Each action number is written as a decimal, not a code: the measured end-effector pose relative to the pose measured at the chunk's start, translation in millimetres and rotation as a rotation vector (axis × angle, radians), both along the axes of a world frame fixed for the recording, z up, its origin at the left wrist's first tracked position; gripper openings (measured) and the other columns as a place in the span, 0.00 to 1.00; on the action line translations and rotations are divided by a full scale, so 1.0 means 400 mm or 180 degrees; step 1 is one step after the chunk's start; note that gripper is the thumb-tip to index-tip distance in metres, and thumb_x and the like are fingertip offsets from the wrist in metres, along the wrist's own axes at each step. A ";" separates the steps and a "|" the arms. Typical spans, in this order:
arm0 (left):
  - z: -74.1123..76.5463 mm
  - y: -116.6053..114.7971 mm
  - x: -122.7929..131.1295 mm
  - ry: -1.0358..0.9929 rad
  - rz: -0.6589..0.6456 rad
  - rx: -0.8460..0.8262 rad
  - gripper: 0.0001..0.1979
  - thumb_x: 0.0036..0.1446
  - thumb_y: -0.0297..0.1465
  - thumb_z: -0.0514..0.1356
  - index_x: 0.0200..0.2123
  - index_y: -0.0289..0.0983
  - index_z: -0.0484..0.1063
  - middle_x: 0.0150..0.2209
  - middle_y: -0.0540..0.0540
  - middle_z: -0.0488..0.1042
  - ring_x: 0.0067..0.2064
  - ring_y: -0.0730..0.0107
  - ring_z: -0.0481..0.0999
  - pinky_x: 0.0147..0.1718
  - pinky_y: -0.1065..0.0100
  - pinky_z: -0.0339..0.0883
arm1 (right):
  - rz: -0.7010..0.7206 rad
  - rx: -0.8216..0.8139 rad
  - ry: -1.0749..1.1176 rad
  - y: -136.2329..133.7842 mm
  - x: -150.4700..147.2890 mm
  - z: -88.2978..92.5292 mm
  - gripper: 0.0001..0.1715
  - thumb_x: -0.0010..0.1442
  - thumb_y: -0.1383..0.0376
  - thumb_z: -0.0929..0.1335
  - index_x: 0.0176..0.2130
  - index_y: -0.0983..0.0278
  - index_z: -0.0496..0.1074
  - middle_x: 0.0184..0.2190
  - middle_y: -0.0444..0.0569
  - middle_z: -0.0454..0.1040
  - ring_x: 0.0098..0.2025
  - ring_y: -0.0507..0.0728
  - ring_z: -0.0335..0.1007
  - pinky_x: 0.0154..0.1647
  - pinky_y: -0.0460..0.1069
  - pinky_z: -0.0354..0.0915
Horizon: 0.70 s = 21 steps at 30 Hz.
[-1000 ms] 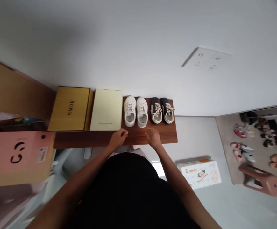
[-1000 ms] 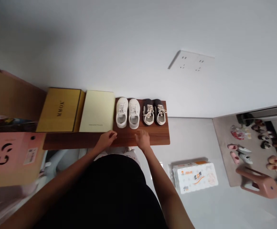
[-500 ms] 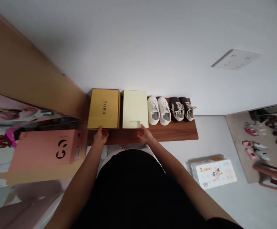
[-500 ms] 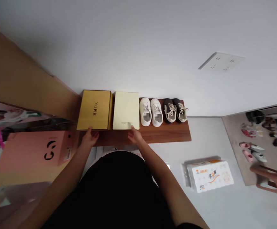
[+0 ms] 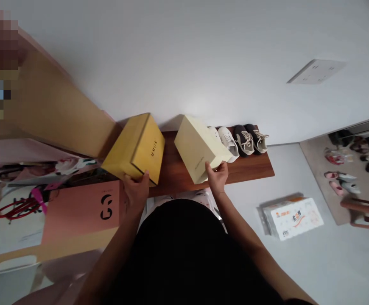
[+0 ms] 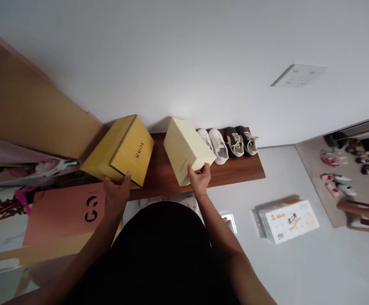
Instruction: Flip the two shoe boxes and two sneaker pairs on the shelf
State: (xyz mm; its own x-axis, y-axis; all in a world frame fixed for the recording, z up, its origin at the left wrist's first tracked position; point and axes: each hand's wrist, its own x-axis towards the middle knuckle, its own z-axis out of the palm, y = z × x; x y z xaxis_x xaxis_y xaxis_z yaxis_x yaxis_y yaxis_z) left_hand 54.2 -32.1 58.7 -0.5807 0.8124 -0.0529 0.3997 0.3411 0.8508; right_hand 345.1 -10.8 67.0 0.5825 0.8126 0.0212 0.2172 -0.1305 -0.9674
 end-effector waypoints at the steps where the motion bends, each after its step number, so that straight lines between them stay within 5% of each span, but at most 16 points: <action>1: 0.007 -0.010 0.000 0.0429 -0.0281 -0.0067 0.22 0.55 0.46 0.67 0.44 0.37 0.68 0.46 0.38 0.74 0.55 0.48 0.74 0.56 0.53 0.70 | 0.0211 0.0010 -0.0421 -0.017 0.000 0.007 0.24 0.54 0.49 0.76 0.40 0.62 0.70 0.35 0.47 0.75 0.36 0.55 0.71 0.40 0.51 0.71; 6: -0.033 -0.017 0.008 0.1691 -0.1971 -0.0477 0.09 0.66 0.37 0.57 0.41 0.39 0.73 0.45 0.37 0.74 0.52 0.50 0.73 0.56 0.52 0.67 | 0.1666 -0.0134 -0.2062 -0.064 -0.027 -0.035 0.12 0.66 0.55 0.70 0.42 0.61 0.74 0.40 0.53 0.75 0.46 0.61 0.72 0.50 0.53 0.70; 11: -0.129 -0.015 0.017 0.2258 -0.3069 -0.0947 0.15 0.68 0.28 0.49 0.46 0.39 0.76 0.46 0.36 0.75 0.52 0.51 0.73 0.55 0.54 0.67 | 0.2766 -0.0777 -0.3097 -0.059 -0.062 -0.112 0.14 0.72 0.67 0.62 0.47 0.60 0.77 0.45 0.55 0.77 0.47 0.61 0.70 0.51 0.51 0.66; 14: -0.169 -0.023 0.036 0.2379 -0.3420 -0.1030 0.20 0.67 0.22 0.48 0.52 0.38 0.76 0.51 0.36 0.75 0.54 0.52 0.73 0.56 0.55 0.67 | 0.3141 -0.1036 -0.3372 -0.041 -0.068 -0.146 0.18 0.72 0.71 0.61 0.47 0.61 0.78 0.46 0.55 0.77 0.48 0.61 0.69 0.51 0.51 0.65; 21: -0.205 0.002 0.084 0.2248 -0.3442 -0.1153 0.25 0.65 0.21 0.48 0.60 0.38 0.73 0.56 0.35 0.74 0.58 0.53 0.72 0.57 0.56 0.68 | 0.3259 -0.1416 -0.3399 0.011 -0.057 -0.202 0.21 0.70 0.74 0.60 0.51 0.63 0.77 0.51 0.57 0.78 0.52 0.61 0.70 0.56 0.51 0.64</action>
